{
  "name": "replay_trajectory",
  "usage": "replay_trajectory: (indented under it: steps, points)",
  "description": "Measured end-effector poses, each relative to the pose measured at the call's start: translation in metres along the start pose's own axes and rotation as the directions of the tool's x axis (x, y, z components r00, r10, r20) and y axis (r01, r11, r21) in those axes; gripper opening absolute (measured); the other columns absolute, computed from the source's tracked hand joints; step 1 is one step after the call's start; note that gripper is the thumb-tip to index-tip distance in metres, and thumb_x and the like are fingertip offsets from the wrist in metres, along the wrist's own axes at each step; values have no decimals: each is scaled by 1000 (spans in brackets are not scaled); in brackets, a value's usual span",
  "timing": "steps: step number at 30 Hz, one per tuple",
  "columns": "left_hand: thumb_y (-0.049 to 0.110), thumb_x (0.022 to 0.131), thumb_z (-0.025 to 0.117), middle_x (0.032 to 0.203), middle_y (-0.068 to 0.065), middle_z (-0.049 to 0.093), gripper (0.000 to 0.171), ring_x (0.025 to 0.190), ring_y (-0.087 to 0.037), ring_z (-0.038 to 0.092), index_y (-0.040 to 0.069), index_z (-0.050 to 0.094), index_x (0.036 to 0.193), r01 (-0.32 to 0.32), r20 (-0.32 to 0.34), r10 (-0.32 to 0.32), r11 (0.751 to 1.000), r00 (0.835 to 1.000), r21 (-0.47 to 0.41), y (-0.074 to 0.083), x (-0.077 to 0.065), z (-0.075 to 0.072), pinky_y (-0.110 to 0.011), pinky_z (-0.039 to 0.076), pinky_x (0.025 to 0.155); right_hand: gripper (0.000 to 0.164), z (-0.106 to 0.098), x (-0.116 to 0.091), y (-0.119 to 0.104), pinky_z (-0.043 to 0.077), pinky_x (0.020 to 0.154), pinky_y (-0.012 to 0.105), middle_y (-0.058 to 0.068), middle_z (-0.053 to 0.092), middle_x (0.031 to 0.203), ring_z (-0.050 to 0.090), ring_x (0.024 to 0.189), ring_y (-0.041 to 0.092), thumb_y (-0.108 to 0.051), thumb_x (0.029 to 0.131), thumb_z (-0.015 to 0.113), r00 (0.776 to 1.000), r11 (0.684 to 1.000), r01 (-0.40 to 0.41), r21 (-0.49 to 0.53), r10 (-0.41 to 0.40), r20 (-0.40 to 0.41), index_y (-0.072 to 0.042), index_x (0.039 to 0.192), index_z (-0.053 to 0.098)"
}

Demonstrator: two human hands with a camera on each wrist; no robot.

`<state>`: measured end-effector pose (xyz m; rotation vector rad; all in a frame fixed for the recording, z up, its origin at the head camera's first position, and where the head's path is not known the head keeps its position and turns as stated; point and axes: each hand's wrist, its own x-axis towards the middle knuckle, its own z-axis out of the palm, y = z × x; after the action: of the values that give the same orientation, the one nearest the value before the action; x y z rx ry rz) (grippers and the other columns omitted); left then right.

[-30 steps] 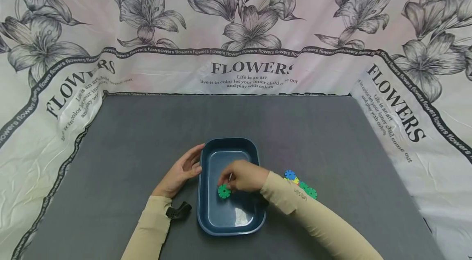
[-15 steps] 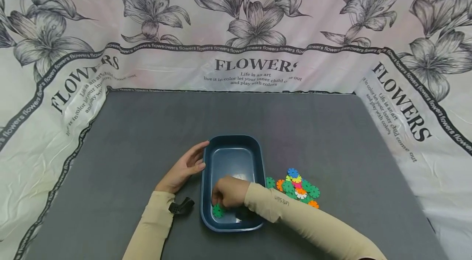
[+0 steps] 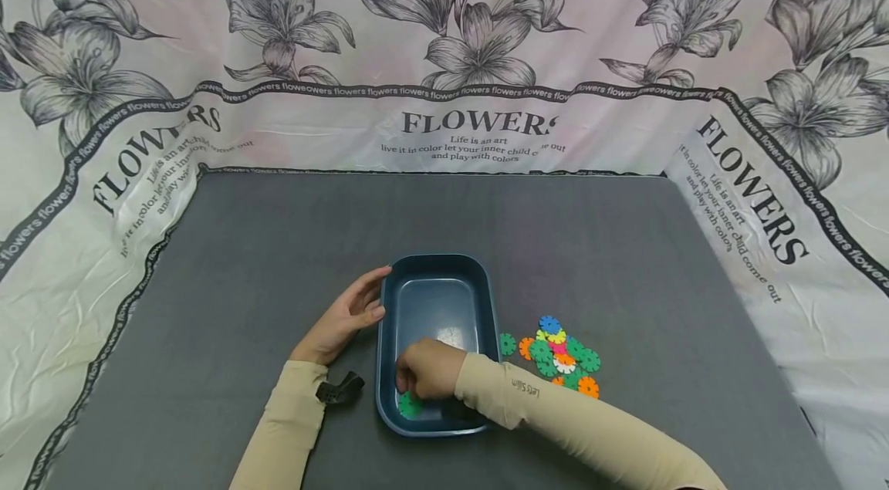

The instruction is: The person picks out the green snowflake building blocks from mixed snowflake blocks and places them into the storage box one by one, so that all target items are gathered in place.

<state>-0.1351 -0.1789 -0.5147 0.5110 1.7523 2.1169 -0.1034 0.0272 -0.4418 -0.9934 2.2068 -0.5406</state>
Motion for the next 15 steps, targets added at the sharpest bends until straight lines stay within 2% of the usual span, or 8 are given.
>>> replay_trajectory:
  steps: [5, 10, 13, 15]
  points:
    - [4, 96, 55, 158, -9, 19, 63, 145, -30, 18, 15, 26, 151, -7, 7, 7, 1000, 1000, 5, 0, 0, -1, -20, 32, 108, 16, -2, 0, 1, 42, 56, 15, -4, 61, 66, 49, 58, 1, 5, 75, 72, 1000, 1000, -10, -18, 10, -22, -9, 82, 70]
    - [4, 96, 55, 158, -9, 19, 63, 146, -28, 17, 15, 26, 151, -20, -7, 20, 1000, 1000, 13, 0, 1, -3, -20, 31, 108, 11, -22, -10, 8, 43, 58, 17, -5, 60, 69, 51, 61, 1, -5, 80, 75, 994, 993, 31, 114, -18, -108, -6, 87, 68]
    - [4, 96, 56, 158, -7, 21, 63, 145, -26, 19, 18, 28, 151, 1, -17, -1, 1000, 1000, 22, -2, 0, -3, -19, 31, 107, 11, -44, -34, 20, 47, 61, 20, -4, 64, 76, 55, 67, 3, -10, 84, 74, 970, 976, 71, 204, -19, -244, -6, 93, 68]
    - [4, 96, 55, 158, -7, 21, 63, 145, -26, 19, 18, 28, 151, 10, -16, -9, 1000, 1000, 27, -3, -1, -3, -19, 31, 107, 12, -58, -56, 32, 49, 63, 23, -3, 65, 79, 58, 70, 6, -12, 85, 73, 931, 970, 65, 235, 26, -364, -8, 95, 68]
